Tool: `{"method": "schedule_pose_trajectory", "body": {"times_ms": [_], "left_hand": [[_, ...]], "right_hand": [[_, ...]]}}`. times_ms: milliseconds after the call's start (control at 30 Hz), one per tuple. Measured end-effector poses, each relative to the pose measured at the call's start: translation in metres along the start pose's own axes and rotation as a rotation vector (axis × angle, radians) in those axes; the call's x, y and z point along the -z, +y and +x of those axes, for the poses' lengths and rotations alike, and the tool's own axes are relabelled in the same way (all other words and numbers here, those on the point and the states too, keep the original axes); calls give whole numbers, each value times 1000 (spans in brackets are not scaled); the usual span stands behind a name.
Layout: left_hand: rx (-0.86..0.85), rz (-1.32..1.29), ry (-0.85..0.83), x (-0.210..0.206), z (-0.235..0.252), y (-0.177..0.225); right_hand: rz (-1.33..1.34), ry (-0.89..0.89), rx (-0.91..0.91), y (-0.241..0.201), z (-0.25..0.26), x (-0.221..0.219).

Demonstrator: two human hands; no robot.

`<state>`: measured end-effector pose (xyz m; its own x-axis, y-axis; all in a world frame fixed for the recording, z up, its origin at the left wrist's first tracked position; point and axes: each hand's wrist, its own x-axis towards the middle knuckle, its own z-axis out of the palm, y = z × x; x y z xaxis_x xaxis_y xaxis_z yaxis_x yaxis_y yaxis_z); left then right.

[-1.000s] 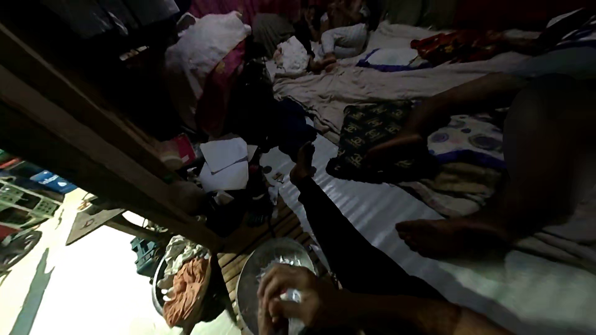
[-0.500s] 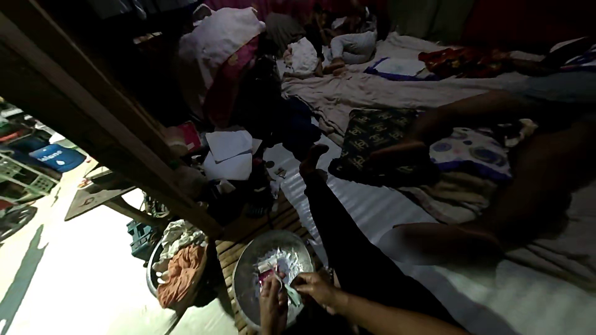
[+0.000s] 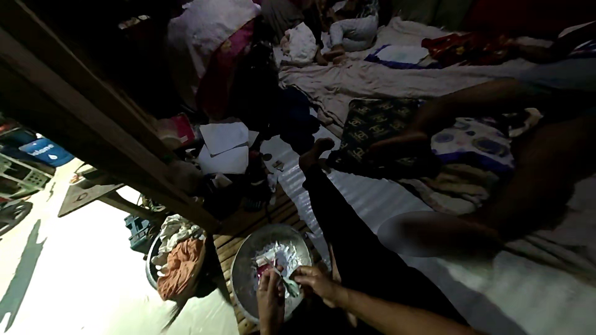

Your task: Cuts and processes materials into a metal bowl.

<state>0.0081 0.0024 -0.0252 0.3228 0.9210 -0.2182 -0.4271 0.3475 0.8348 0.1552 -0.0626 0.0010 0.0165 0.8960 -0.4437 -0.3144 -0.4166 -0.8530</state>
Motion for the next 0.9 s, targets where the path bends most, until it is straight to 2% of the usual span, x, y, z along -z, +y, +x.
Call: {"method": "schedule_pose_trajectory", "body": {"times_ms": [100,333,533,767,900], "left_hand": [[-7,23,4,0,-1,1],[-7,34,-70,0,-4,1],[39,5,45,-5,-2,9],[102,-53,182,2,5,5],[129,-61,43,9,4,-1]], "right_hand": [[89,-84,-49,-4,-3,0],[34,-224,-86,-12,-8,1],[-22,-276,-32,-9,-4,9],[120,-167,-81,-2,-5,8],[255,-215,-128,-4,-5,8]]}}
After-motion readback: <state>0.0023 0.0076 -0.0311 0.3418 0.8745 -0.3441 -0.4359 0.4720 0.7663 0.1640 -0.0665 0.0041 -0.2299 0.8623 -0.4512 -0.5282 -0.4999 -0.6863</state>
